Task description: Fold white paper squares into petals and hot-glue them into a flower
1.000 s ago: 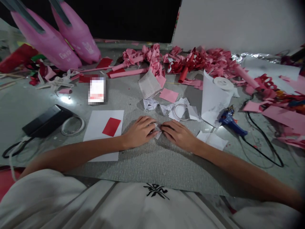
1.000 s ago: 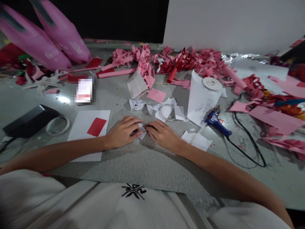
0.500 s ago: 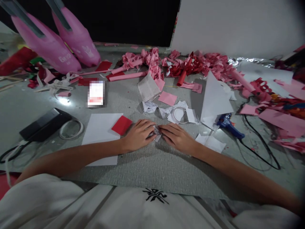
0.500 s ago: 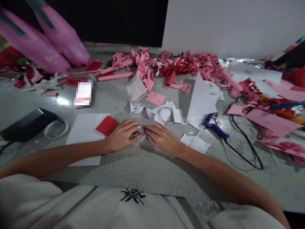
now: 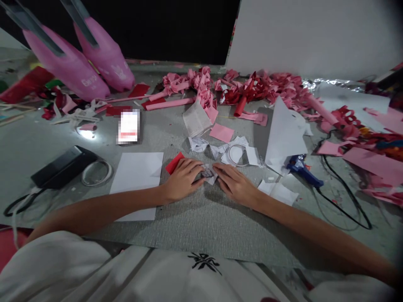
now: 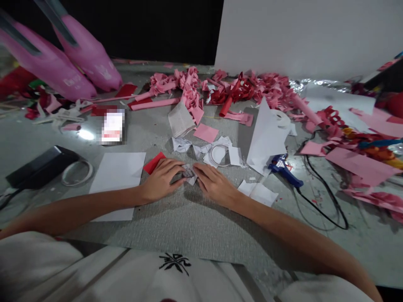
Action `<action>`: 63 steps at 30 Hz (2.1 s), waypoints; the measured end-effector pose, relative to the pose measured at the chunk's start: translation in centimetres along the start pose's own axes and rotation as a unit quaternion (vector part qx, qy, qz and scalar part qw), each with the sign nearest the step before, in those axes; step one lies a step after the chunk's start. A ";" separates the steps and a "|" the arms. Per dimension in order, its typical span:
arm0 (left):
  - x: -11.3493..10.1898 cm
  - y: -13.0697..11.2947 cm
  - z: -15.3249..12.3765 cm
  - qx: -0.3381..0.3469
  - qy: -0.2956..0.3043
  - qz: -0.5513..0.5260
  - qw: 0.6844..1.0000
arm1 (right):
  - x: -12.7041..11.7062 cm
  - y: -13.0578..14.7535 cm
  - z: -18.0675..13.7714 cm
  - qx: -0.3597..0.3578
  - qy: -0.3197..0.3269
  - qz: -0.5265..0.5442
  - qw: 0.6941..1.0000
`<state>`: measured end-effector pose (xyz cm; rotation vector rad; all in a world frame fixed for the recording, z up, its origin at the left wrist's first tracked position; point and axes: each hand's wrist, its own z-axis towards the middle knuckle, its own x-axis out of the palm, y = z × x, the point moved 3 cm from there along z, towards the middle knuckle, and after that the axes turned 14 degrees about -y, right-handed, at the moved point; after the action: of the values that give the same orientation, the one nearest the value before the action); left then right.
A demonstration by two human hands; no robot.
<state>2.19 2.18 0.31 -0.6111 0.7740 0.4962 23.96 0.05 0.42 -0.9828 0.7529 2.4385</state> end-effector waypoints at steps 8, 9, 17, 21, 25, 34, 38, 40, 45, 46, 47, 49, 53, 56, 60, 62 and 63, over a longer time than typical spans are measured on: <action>-0.2 0.0 0.3 -0.013 0.005 -0.009 1.000 | 0.0 0.2 -0.3 0.000 0.004 0.015 1.000; -0.2 0.0 0.3 -0.015 0.011 -0.011 1.000 | 0.0 0.2 -0.3 0.000 0.006 0.012 1.000; 0.3 0.3 0.1 0.005 0.013 -0.005 1.000 | 0.0 0.1 0.4 -0.023 0.035 -0.017 0.999; 0.3 0.4 0.2 -0.003 -0.001 -0.005 1.000 | 0.0 0.2 0.5 -0.048 0.054 -0.018 0.997; 0.2 0.3 0.2 -0.002 -0.003 -0.004 1.000 | 0.1 0.1 0.4 -0.024 0.044 -0.037 0.998; 0.0 0.0 0.2 0.035 -0.021 0.016 0.999 | 0.0 -0.2 0.2 0.026 0.036 -0.039 0.998; 0.0 0.1 0.2 0.028 -0.017 0.003 0.999 | 0.1 -0.1 0.2 0.002 0.026 -0.001 1.000; 0.1 0.1 0.2 0.031 -0.021 -0.007 0.999 | 0.2 0.0 0.1 -0.007 0.020 0.019 1.000; 0.1 0.1 0.1 0.047 -0.021 -0.033 0.998 | 0.1 0.0 0.1 0.013 0.011 0.013 1.000; 0.2 0.0 0.1 0.051 -0.013 -0.035 0.998 | 0.0 -0.1 0.1 0.018 0.008 0.006 1.000; 0.3 0.0 0.1 0.056 -0.005 -0.037 0.998 | 0.0 -0.2 0.1 0.020 0.006 0.001 1.000; 0.4 0.0 0.1 0.059 0.006 -0.036 0.998 | 0.1 -0.3 -0.1 0.017 0.003 0.000 1.000; 0.4 0.1 0.1 0.043 0.009 -0.043 0.998 | 0.1 -0.4 -0.4 0.002 -0.008 -0.018 1.000; 0.3 0.1 0.2 0.032 0.014 -0.045 0.998 | 0.0 -0.1 -0.4 -0.029 -0.022 -0.046 0.998; 0.2 0.0 0.3 0.038 0.038 -0.041 0.998 | 0.1 0.0 -0.2 -0.039 -0.020 -0.046 0.998; 0.2 0.0 0.3 0.037 0.045 -0.036 0.998 | 0.1 -0.1 -0.1 -0.019 -0.022 -0.039 0.999; 0.2 0.0 0.3 0.035 0.046 -0.036 0.998 | 0.1 -0.2 -0.1 -0.010 -0.023 -0.035 0.999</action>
<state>2.49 2.41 0.35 -0.5977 0.8508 0.3743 24.03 0.14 0.24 -0.9413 0.6685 2.4037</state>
